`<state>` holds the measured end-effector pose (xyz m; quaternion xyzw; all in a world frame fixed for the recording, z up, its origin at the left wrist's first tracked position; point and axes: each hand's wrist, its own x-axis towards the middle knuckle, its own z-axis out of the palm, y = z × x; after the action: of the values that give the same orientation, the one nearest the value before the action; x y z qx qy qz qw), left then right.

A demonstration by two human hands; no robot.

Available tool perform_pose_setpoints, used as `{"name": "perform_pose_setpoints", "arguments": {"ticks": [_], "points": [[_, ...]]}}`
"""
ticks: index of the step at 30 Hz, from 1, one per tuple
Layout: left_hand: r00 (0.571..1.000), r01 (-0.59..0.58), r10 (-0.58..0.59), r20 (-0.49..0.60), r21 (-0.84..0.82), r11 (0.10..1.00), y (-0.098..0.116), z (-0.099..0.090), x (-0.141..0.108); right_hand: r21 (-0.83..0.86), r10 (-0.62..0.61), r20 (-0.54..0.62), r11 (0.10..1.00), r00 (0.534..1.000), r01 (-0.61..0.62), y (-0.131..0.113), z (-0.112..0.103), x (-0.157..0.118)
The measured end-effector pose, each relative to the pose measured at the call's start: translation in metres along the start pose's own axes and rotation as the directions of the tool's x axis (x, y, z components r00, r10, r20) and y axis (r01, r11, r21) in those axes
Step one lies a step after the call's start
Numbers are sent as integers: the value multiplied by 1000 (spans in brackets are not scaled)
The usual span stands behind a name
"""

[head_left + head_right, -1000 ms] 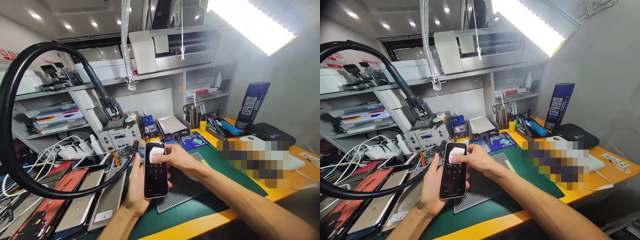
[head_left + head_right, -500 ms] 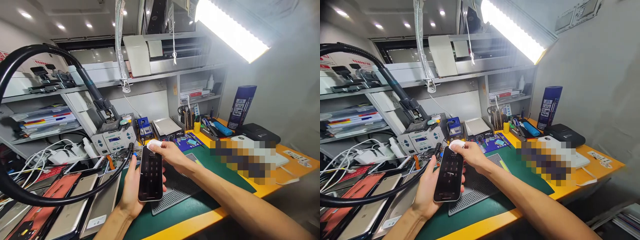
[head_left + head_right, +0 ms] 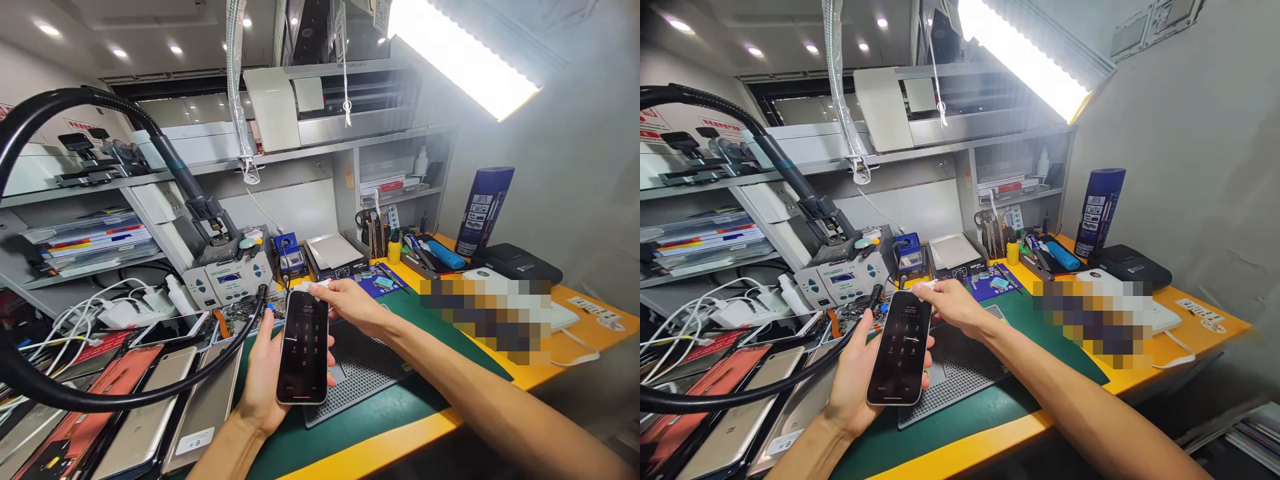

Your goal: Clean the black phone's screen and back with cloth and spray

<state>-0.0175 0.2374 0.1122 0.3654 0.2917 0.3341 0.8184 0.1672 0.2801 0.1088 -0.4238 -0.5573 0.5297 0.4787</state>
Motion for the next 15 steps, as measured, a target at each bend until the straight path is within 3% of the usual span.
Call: {"name": "perform_pose_setpoints", "arguments": {"ticks": [5, 11, 15], "points": [[1000, -13, 13, -15, -18, 1000, 3, 1, 0, 21, 13, 37, 1000, 999, -14, 1, -9, -4], [995, -49, 46, -91, -35, 998, 4, 3, 1, -6, 28, 49, 1000, 998, -28, 3, -7, -2], [991, -103, 100, -93, -26, 994, 5, 3, 2, 7, 78, 119, 997, 990, -79, 2, -5, -6]]}}
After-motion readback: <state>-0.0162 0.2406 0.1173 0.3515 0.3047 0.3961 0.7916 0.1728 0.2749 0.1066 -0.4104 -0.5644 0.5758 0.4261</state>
